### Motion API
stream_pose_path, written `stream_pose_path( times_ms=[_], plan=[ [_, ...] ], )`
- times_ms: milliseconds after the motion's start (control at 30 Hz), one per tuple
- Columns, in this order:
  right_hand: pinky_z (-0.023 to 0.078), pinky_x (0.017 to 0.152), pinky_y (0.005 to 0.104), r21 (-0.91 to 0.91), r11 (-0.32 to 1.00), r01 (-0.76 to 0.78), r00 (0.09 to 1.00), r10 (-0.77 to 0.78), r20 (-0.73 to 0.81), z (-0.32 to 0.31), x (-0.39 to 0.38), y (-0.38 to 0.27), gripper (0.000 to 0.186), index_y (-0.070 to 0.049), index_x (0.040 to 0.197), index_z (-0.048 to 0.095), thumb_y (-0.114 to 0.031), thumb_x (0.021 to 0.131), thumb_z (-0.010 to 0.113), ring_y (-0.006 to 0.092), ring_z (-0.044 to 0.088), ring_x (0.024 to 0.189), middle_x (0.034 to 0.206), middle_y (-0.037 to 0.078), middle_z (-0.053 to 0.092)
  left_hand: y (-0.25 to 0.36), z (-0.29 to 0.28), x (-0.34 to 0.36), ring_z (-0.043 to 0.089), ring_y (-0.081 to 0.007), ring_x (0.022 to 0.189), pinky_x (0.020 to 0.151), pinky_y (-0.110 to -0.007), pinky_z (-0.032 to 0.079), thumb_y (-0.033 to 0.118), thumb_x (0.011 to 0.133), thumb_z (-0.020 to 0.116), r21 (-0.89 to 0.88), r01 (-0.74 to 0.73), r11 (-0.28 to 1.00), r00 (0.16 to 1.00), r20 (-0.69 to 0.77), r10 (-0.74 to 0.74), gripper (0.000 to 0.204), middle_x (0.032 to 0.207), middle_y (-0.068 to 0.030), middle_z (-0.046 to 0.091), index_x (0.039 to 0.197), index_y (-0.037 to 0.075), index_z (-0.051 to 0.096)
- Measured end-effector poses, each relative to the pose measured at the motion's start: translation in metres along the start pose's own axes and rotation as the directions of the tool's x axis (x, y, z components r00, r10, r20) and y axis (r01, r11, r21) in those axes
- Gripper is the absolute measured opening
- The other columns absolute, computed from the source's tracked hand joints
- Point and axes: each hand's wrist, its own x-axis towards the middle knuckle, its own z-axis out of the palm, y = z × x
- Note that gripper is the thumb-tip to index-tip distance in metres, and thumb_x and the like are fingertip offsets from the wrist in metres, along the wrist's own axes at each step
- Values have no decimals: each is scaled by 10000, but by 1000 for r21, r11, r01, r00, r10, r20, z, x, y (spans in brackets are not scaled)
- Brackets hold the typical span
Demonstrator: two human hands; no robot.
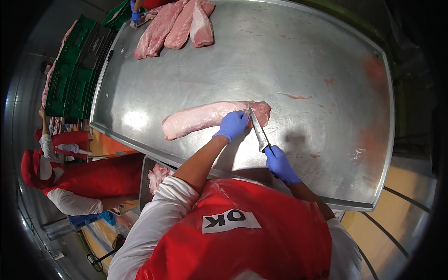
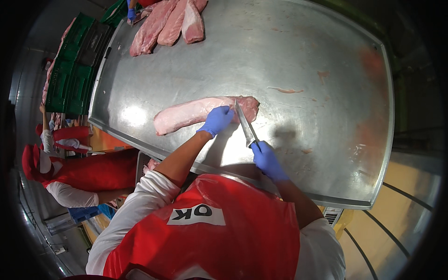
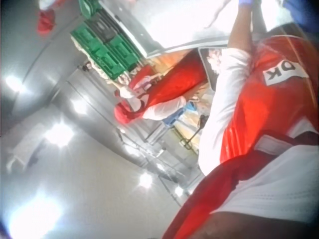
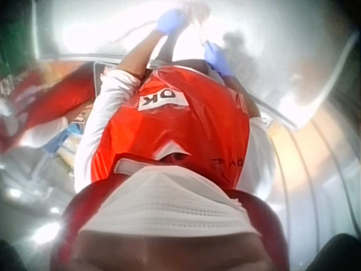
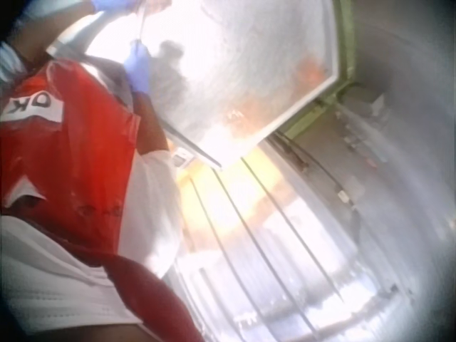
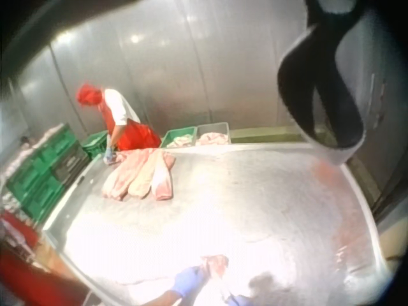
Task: The person trims fat from a large piece of pork belly using a knife. They repeatedly cut away fat layers and place the trimmed pieces into a metal tray on the table.
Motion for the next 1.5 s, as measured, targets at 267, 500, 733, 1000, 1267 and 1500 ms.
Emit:
stream_pose_path(
  times_ms=[267, 500, 733, 1000, 1267, 1500],
  plan=[
    [375, 412, 286, 295, 949, -110, 994, 101, 46, 25, 44, -30, 310, -82, 1131, 620, -381, 1143, 539, 84, 464, 460, 678, 6, 545, 33, -24, 23, 730, -475, 965, 886, -529, 571, 365, 991, 571, 102, -114, 988, 982, 163, 96, 415, 1004, -276, 761, 988, 10, 786],
    [337, 370, 307, 227, 968, -109, 992, 91, 85, 14, -7, -42, 328, -22, 1101, 596, -342, 1124, 531, 122, 430, 386, 624, 28, 523, 43, -53, 59, 742, -447, 997, 901, -475, 582, 354, 923, 667, 237, -200, 951, 930, 351, 108, 370, 1063, -250, 776, 1049, 41, 820],
    [358, 383, 322, 307, 948, -86, 996, 70, 63, 40, 83, -75, 331, -69, 1054, 568, -385, 1133, 507, 119, 456, 416, 692, 30, 542, 35, -48, 86, 752, -413, 940, 865, -468, 572, 388, 902, 678, 267, -210, 940, 931, 348, 109, 392, 1006, -235, 786, 1008, 44, 834],
    [346, 380, 313, 97, 989, -108, 994, 105, 31, 33, 42, -53, 308, -108, 1137, 567, -413, 1150, 521, 114, 430, 417, 654, 0, 500, 28, -62, 92, 754, -347, 836, 808, -439, 571, 362, 888, 686, 112, -196, 974, 924, 354, 145, 358, 899, -211, 790, 914, 36, 831],
    [367, 405, 308, 147, 983, -106, 988, 88, 124, 45, 111, -97, 364, -141, 1212, 594, -469, 1143, 451, 116, 452, 453, 654, -15, 486, 23, -83, 107, 742, -315, 781, 764, -433, 568, 383, 906, 716, 188, -305, 933, 918, 318, 236, 389, 842, -192, 778, 878, 7, 810],
    [341, 380, 315, 193, 976, -100, 982, 65, 179, 33, 92, -75, 349, -99, 1059, 534, -437, 1140, 511, 108, 442, 442, 683, 12, 503, 36, -87, 92, 677, -203, 671, 664, -380, 536, 336, 920, 699, 31, -244, 969, 911, 350, 218, 358, 742, -104, 734, 816, 4, 784]
  ],
)
